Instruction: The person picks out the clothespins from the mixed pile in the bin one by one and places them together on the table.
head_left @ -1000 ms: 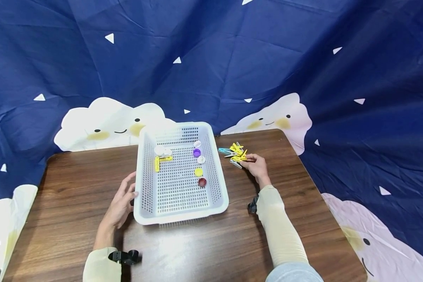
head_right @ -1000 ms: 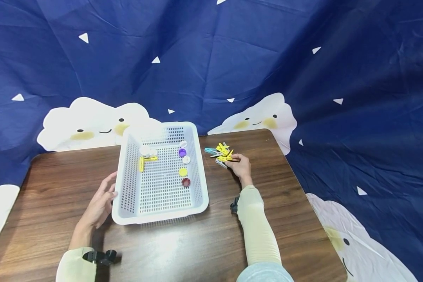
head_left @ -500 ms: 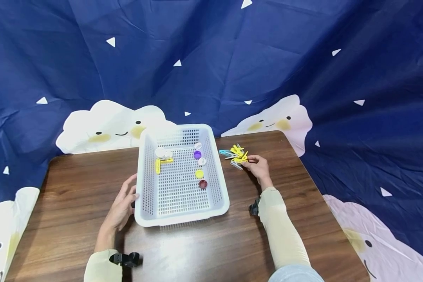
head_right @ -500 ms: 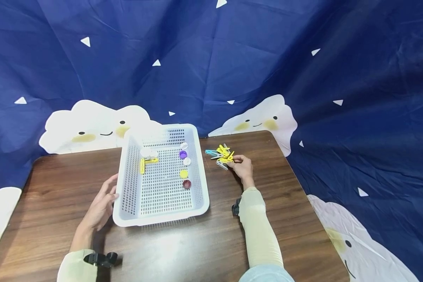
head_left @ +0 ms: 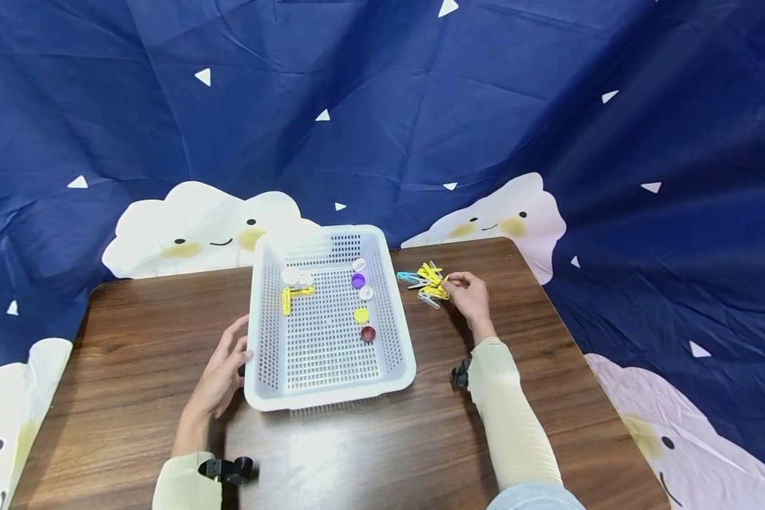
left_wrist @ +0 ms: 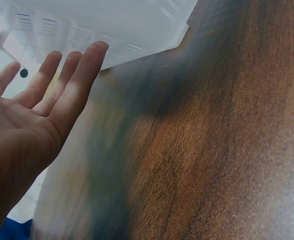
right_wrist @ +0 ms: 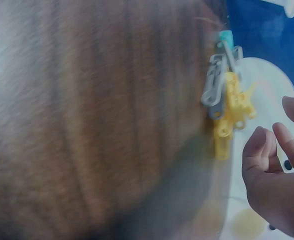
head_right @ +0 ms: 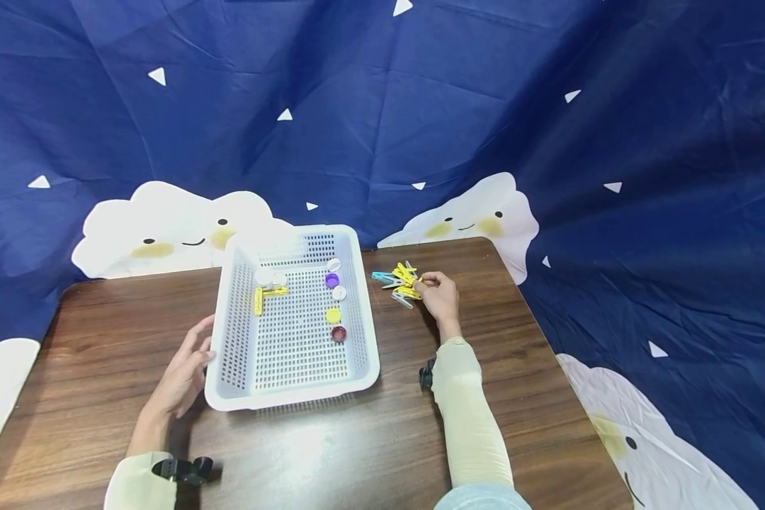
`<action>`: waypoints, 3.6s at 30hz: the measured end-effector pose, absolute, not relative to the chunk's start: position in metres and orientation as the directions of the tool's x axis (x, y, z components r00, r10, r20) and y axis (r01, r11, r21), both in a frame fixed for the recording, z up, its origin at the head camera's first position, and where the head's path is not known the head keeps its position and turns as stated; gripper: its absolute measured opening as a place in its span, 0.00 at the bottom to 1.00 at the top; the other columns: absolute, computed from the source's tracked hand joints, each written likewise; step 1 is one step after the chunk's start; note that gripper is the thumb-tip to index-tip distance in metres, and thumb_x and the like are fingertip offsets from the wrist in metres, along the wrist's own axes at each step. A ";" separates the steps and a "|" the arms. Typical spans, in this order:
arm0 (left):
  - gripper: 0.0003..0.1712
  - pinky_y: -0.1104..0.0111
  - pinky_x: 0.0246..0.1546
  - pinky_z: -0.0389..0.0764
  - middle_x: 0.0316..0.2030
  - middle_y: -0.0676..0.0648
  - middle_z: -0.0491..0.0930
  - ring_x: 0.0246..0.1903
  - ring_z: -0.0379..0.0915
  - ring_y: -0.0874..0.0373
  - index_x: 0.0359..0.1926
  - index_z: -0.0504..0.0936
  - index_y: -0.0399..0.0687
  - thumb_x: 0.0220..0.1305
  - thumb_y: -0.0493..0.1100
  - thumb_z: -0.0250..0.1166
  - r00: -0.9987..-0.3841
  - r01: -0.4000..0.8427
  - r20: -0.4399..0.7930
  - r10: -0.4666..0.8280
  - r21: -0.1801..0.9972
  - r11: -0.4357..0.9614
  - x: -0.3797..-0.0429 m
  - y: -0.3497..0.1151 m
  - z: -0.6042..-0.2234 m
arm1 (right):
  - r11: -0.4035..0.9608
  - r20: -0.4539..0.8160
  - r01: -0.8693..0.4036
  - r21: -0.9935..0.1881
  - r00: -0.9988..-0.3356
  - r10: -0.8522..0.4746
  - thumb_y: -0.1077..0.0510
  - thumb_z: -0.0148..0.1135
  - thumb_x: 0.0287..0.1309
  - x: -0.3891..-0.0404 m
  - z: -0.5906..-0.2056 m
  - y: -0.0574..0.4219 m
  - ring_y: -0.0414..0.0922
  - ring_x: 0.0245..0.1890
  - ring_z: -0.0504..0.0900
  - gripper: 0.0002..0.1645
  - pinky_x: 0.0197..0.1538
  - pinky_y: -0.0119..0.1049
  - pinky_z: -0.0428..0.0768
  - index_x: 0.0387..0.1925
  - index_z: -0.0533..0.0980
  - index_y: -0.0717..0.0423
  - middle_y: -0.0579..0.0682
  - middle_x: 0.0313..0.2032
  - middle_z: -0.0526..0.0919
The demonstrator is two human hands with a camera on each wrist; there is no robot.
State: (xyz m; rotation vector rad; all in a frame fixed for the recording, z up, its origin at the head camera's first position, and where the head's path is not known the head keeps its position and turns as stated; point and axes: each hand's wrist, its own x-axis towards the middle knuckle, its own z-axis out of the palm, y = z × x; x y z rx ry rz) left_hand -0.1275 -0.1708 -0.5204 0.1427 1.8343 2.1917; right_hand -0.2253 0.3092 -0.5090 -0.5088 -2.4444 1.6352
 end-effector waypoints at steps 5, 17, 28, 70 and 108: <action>0.38 0.53 0.44 0.81 0.65 0.38 0.67 0.54 0.76 0.56 0.79 0.49 0.55 0.73 0.32 0.46 -0.957 -0.154 -0.107 0.271 0.975 -0.159 -0.127 -0.171 -0.521 | 0.388 0.008 0.141 -0.911 -0.934 0.358 0.59 0.68 0.61 -0.228 -0.495 0.302 0.39 0.34 0.75 0.20 0.37 0.28 0.71 0.50 0.80 0.68 0.57 0.41 0.82; 0.37 0.54 0.43 0.82 0.64 0.41 0.69 0.54 0.76 0.57 0.79 0.49 0.54 0.74 0.32 0.46 -0.956 -0.145 -0.095 0.277 0.976 -0.165 -0.128 -0.172 -0.522 | 0.312 0.093 0.004 -0.950 -0.951 0.295 0.61 0.69 0.59 -0.232 -0.466 0.281 0.37 0.31 0.76 0.16 0.34 0.27 0.73 0.46 0.81 0.68 0.50 0.34 0.81; 0.37 0.53 0.44 0.82 0.66 0.38 0.67 0.55 0.76 0.56 0.79 0.49 0.55 0.73 0.32 0.46 -0.956 -0.149 -0.103 0.274 0.977 -0.152 -0.128 -0.172 -0.521 | 0.325 0.093 -0.011 -0.946 -0.967 0.237 0.59 0.70 0.60 -0.237 -0.449 0.267 0.37 0.32 0.77 0.19 0.36 0.28 0.75 0.49 0.81 0.67 0.51 0.36 0.81; 0.37 0.53 0.45 0.81 0.67 0.39 0.67 0.55 0.75 0.56 0.79 0.49 0.56 0.74 0.32 0.45 -0.955 -0.161 -0.119 0.272 0.977 -0.140 -0.127 -0.172 -0.521 | 0.203 0.238 -0.219 -0.954 -0.969 0.073 0.66 0.68 0.60 -0.252 -0.414 0.174 0.37 0.30 0.75 0.15 0.35 0.27 0.73 0.48 0.81 0.68 0.50 0.35 0.80; 0.38 0.51 0.44 0.81 0.68 0.34 0.63 0.55 0.75 0.54 0.79 0.49 0.56 0.73 0.32 0.45 -0.955 -0.147 -0.099 0.279 0.977 -0.157 -0.132 -0.171 -0.522 | 0.297 -0.023 -0.017 -0.955 -0.991 -0.130 0.51 0.69 0.64 -0.263 -0.486 0.108 0.45 0.46 0.80 0.24 0.50 0.40 0.79 0.56 0.80 0.61 0.51 0.48 0.82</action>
